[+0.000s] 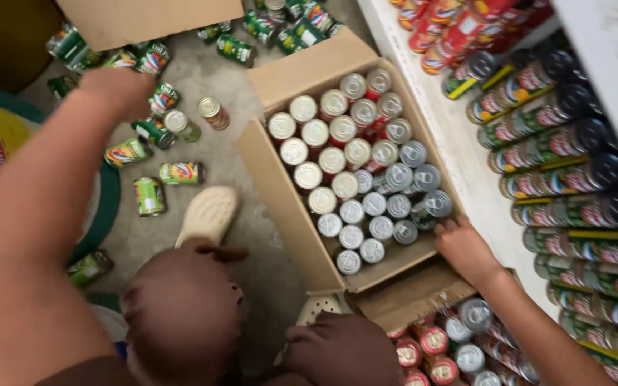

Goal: Sorting and arranging various canned items into boxes and on a grocery store shelf.

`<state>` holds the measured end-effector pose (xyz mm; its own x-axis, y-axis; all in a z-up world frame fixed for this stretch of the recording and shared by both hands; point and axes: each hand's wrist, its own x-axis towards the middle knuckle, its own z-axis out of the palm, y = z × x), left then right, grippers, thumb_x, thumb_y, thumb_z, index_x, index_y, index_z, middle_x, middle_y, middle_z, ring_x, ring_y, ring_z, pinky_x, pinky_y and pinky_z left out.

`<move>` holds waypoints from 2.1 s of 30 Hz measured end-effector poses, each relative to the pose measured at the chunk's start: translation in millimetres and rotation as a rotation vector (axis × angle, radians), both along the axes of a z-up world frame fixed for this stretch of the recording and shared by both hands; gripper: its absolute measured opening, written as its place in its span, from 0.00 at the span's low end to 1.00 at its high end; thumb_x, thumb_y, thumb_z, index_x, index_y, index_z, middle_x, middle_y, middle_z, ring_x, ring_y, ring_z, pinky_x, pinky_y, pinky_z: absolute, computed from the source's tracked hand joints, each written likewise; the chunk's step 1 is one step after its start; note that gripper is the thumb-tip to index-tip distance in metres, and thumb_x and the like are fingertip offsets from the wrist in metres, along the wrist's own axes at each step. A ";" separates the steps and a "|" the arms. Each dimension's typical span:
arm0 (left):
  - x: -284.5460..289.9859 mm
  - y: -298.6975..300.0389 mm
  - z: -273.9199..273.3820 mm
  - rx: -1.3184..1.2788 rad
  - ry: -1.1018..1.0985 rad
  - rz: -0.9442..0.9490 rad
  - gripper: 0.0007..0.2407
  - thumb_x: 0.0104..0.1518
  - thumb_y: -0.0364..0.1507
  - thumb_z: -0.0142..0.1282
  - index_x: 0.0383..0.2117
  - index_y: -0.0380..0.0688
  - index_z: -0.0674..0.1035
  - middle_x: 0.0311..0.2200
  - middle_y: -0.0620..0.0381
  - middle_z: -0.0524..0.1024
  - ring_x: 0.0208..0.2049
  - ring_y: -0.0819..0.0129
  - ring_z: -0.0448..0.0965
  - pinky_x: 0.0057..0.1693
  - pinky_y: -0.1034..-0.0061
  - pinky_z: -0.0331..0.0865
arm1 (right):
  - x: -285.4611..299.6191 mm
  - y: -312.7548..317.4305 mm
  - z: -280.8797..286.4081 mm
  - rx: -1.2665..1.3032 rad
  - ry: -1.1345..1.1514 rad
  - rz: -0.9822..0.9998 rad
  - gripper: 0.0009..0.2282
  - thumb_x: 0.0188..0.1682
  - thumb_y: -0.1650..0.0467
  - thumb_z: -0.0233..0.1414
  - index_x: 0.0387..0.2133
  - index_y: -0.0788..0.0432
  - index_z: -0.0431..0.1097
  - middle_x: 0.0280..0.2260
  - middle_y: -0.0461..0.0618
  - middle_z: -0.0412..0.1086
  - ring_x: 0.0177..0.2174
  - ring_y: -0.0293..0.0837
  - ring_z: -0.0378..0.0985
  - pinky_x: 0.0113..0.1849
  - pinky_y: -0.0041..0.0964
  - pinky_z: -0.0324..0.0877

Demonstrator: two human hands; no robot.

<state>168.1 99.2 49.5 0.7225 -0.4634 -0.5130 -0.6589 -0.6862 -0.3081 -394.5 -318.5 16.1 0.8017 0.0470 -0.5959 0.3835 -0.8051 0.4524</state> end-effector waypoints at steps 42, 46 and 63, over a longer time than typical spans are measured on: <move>205.4 94.9 -257.3 -0.896 -0.016 0.467 0.34 0.50 0.40 0.70 0.62 0.38 0.68 0.58 0.29 0.67 0.59 0.33 0.67 0.61 0.48 0.63 | -27.2 62.6 -49.2 0.435 -0.555 -1.292 0.24 0.37 0.73 0.54 0.51 0.47 0.73 0.50 0.56 0.73 0.44 0.62 0.79 0.46 0.53 0.75; 194.6 76.4 -274.9 -0.979 -0.070 0.527 0.33 0.53 0.39 0.69 0.64 0.40 0.69 0.61 0.31 0.64 0.61 0.35 0.64 0.65 0.51 0.62 | 1.3 64.6 -29.5 0.283 -0.328 -1.359 0.26 0.38 0.74 0.53 0.53 0.42 0.71 0.56 0.53 0.70 0.41 0.63 0.79 0.44 0.57 0.74; 93.0 18.8 -177.9 -0.464 -0.048 0.359 0.39 0.35 0.54 0.73 0.60 0.62 0.73 0.63 0.41 0.58 0.65 0.34 0.55 0.61 0.37 0.59 | 60.7 105.4 104.3 0.451 -0.778 -1.156 0.18 0.47 0.66 0.56 0.52 0.45 0.74 0.55 0.47 0.72 0.39 0.55 0.80 0.41 0.47 0.76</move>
<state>261.1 117.9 -128.4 0.8930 -0.3541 -0.2777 -0.3535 -0.9339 0.0541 -333.8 -213.1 120.3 0.6273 -0.7705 -0.1135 -0.7782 -0.6146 -0.1290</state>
